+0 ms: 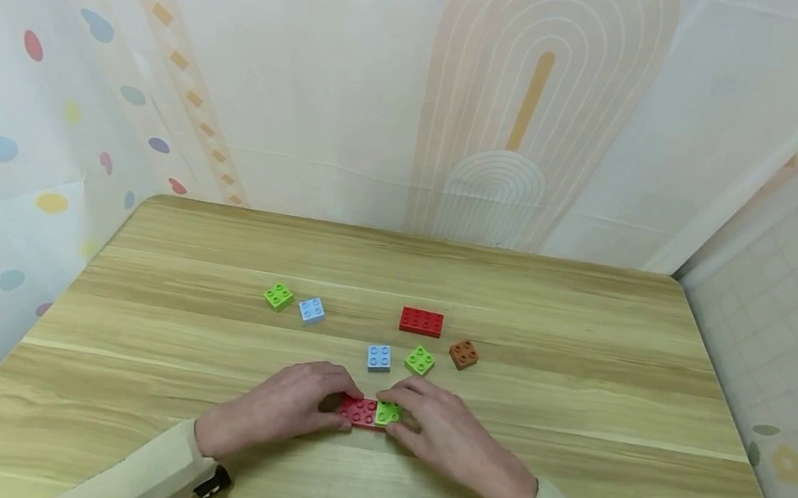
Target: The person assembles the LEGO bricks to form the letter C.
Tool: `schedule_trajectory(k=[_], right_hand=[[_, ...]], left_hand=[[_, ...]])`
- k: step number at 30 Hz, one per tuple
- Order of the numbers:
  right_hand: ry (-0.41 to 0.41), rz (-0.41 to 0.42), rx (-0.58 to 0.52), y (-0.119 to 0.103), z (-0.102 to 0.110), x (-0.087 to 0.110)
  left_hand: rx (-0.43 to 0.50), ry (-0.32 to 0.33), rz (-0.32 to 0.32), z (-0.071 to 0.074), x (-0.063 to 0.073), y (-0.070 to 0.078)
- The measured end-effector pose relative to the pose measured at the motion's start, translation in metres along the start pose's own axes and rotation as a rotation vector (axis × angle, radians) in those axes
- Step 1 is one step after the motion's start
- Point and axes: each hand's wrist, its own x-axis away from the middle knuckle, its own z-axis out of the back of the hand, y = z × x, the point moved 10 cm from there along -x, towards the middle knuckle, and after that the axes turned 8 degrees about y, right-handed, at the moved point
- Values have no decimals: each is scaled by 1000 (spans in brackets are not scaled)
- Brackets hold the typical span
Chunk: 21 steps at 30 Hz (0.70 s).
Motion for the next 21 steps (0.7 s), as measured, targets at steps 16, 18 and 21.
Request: schedule_trajectory(k=[16, 18, 21], right_hand=[[-45, -49, 11, 2, -3, -4], [-51, -50, 14, 1, -4, -5], [-63, -54, 13, 1, -4, -6]], left_hand=[[2, 2, -12, -1, -3, 0], [7, 2, -12, -1, -3, 0], [14, 3, -8, -1, -3, -1]])
